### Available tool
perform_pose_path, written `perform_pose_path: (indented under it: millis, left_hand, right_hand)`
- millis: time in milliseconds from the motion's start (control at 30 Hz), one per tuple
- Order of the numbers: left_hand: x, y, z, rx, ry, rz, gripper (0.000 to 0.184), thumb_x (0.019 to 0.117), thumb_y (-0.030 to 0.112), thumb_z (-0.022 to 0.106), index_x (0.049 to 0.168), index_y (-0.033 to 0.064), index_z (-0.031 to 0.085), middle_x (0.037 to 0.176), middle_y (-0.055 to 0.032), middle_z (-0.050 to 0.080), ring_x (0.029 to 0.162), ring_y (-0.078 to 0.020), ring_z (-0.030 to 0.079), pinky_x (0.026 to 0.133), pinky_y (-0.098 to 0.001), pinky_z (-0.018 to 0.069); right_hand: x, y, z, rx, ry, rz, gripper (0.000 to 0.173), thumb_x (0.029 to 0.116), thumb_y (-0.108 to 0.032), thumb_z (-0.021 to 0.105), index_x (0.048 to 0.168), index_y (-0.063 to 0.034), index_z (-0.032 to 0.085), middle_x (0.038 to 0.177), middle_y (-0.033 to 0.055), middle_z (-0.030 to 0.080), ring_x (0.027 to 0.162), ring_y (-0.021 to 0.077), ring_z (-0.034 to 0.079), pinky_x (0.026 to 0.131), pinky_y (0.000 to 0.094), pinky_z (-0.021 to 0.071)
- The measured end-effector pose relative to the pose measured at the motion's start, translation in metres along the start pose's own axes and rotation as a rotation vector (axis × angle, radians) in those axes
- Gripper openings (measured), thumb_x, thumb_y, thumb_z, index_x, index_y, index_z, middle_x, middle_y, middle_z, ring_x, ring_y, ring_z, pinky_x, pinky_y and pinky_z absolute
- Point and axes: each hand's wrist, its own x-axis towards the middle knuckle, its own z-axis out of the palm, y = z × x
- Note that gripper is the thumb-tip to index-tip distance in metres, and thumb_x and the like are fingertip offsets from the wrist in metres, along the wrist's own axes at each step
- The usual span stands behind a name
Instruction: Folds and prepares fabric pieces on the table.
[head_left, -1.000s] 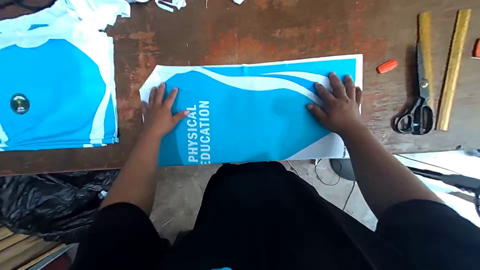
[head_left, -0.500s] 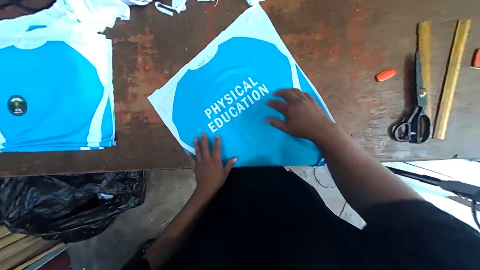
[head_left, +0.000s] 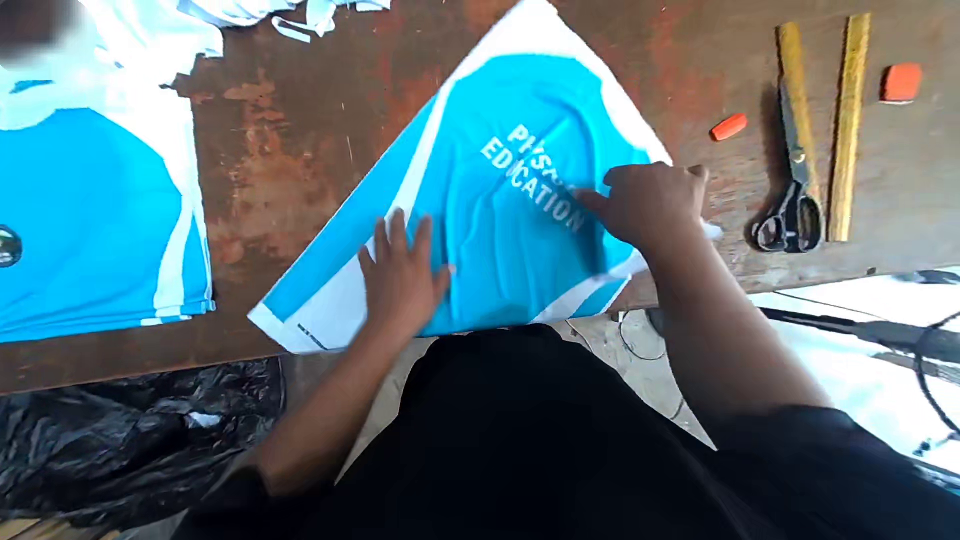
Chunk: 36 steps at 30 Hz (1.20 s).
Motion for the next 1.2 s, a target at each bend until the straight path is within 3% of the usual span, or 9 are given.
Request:
perform_pose_path:
  millis: [67,167,333,567,700,900,1000,1100,1200]
  left_hand:
    - [-0.029,0.004,0.035,-0.044,0.051,-0.017,0.082,0.0953,0.06,0.061,0.162,0.0216,0.034,0.169,-0.0236,0.019,0.154,-0.0513,0.016,0.109,-0.0825,0.0216]
    - [-0.053,-0.033,0.056,-0.087,0.15,-0.226,0.088,0.0949,0.068,0.055,0.163,0.0169,0.031,0.17,-0.0261,0.013,0.154,-0.0541,0.011,0.109,-0.0847,0.0168]
    - [-0.047,-0.098,0.034,-0.053,0.081,-0.581,0.092,0.0978,0.066,0.051,0.165,0.0111,0.02,0.169,-0.0305,0.008,0.154,-0.0548,0.009,0.11,-0.0828,0.0162]
    - [0.05,-0.149,0.022,0.006,0.221,-0.188,0.09,0.0987,0.069,0.041,0.166,0.0138,0.02,0.171,-0.0233,0.01,0.158,-0.0466,0.006,0.118,-0.075,0.01]
    - [0.062,-0.118,-0.002,-0.052,0.221,-0.208,0.078,0.1006,0.055,0.054,0.162,0.0122,0.03,0.168,-0.0233,0.024,0.156,-0.0459,0.017,0.119,-0.0732,0.0149]
    - [0.002,-0.087,0.023,-0.166,0.259,-0.294,0.061,0.1031,0.045,0.054,0.146,0.0023,0.053,0.154,-0.029,0.044,0.146,-0.0488,0.036,0.115,-0.0726,0.024]
    - [-0.023,-0.089,0.033,-0.145,0.257,-0.361,0.059,0.1027,0.044,0.055,0.145,0.0031,0.054,0.154,-0.0275,0.044,0.145,-0.048,0.038,0.115,-0.0709,0.0278]
    - [-0.041,-0.093,0.035,-0.143,0.298,-0.448,0.059,0.1025,0.041,0.056,0.146,0.0015,0.052,0.157,-0.0291,0.039,0.147,-0.0482,0.034,0.117,-0.069,0.0256]
    - [-0.038,-0.105,0.036,-0.156,0.313,-0.432,0.062,0.1011,0.04,0.059,0.148,0.0,0.05,0.158,-0.0314,0.035,0.147,-0.0502,0.032,0.117,-0.0676,0.0282]
  right_hand:
    - [0.0,0.022,0.015,0.057,0.122,-0.081,0.057,0.1002,-0.052,0.058,0.126,-0.003,0.068,0.125,0.0325,0.063,0.121,0.0564,0.056,0.1,0.08,0.033]
    - [0.018,0.034,0.044,0.169,0.207,-0.306,0.062,0.0982,-0.051,0.062,0.147,-0.0133,0.056,0.157,0.0252,0.042,0.145,0.0519,0.034,0.11,0.0754,0.0301]
    - [0.051,0.035,0.072,0.096,0.226,-0.34,0.076,0.0982,-0.073,0.037,0.162,-0.0316,0.034,0.172,0.016,0.013,0.156,0.0504,0.007,0.117,0.0755,0.0112]
    - [0.014,0.079,0.093,0.147,0.286,-0.166,0.081,0.0968,-0.076,0.033,0.162,-0.0276,0.035,0.172,0.0137,0.015,0.157,0.0467,0.009,0.118,0.0747,0.0113]
    - [-0.01,0.113,0.096,0.332,0.483,-0.175,0.059,0.1019,-0.05,0.054,0.145,-0.0103,0.058,0.154,0.0204,0.049,0.142,0.0448,0.044,0.114,0.0695,0.0294]
    - [0.046,0.172,0.063,0.141,0.324,-0.13,0.074,0.1024,-0.064,0.035,0.161,-0.0187,0.036,0.17,0.0114,0.025,0.157,0.0404,0.018,0.117,0.0746,0.0155]
    - [0.063,0.186,0.05,0.146,0.328,-0.021,0.075,0.1027,-0.061,0.042,0.157,-0.0105,0.041,0.168,0.0187,0.027,0.155,0.0457,0.019,0.116,0.0761,0.0172]
    - [0.067,0.152,0.042,0.193,0.36,-0.169,0.067,0.104,-0.053,0.047,0.153,-0.0073,0.047,0.163,0.0263,0.031,0.153,0.0477,0.024,0.12,0.0704,0.0207]
    - [0.083,0.104,0.046,0.183,0.387,-0.403,0.069,0.1021,-0.059,0.046,0.154,-0.0139,0.047,0.164,0.0207,0.033,0.153,0.0451,0.025,0.119,0.0686,0.0217]
